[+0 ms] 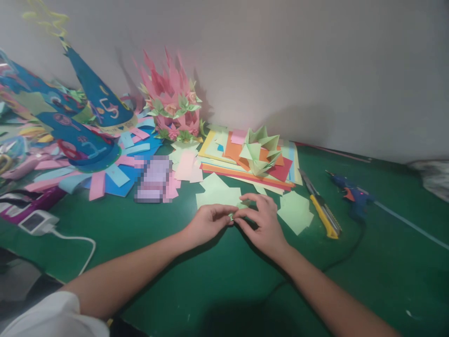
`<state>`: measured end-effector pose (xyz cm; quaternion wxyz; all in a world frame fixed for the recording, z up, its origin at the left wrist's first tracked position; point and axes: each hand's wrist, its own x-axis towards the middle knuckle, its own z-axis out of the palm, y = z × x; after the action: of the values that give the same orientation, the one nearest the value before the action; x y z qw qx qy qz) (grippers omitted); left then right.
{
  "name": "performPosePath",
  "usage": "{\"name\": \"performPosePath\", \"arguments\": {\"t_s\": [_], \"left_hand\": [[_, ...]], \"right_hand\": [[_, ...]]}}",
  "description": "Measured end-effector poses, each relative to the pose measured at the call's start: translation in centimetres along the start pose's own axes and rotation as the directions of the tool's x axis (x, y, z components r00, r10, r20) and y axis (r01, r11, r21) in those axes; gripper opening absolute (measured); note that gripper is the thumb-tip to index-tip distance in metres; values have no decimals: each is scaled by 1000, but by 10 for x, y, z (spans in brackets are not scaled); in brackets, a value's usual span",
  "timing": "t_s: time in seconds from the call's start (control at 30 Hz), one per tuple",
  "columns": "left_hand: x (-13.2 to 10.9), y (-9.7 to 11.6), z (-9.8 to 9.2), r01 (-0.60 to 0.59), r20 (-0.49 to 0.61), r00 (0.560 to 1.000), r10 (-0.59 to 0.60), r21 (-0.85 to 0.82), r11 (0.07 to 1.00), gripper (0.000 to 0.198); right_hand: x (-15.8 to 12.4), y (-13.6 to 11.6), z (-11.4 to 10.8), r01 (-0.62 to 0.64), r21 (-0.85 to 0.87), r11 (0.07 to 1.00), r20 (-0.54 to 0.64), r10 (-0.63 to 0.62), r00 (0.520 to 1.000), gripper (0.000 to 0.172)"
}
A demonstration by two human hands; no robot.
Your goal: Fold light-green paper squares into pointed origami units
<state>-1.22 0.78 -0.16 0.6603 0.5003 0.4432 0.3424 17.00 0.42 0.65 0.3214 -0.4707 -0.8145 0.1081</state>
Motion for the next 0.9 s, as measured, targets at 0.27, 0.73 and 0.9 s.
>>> {"name": "performPosePath", "arguments": {"t_s": [0.27,0.73,0.9], "left_hand": [[0,1,1,-139,24,990,137,113,984,29],[1,-4,1,-162,-63,985,161,-17,987,32],[1,-2,2,-167,-62,984,164,-33,985,31]], "right_hand": [[-1,2,2,-15,-12,1000,-61,14,998,13],[2,-7,-1,-54,-13,998,-45,53,998,8],[2,-7,-1,-55,6,998,-41,56,998,6]]}}
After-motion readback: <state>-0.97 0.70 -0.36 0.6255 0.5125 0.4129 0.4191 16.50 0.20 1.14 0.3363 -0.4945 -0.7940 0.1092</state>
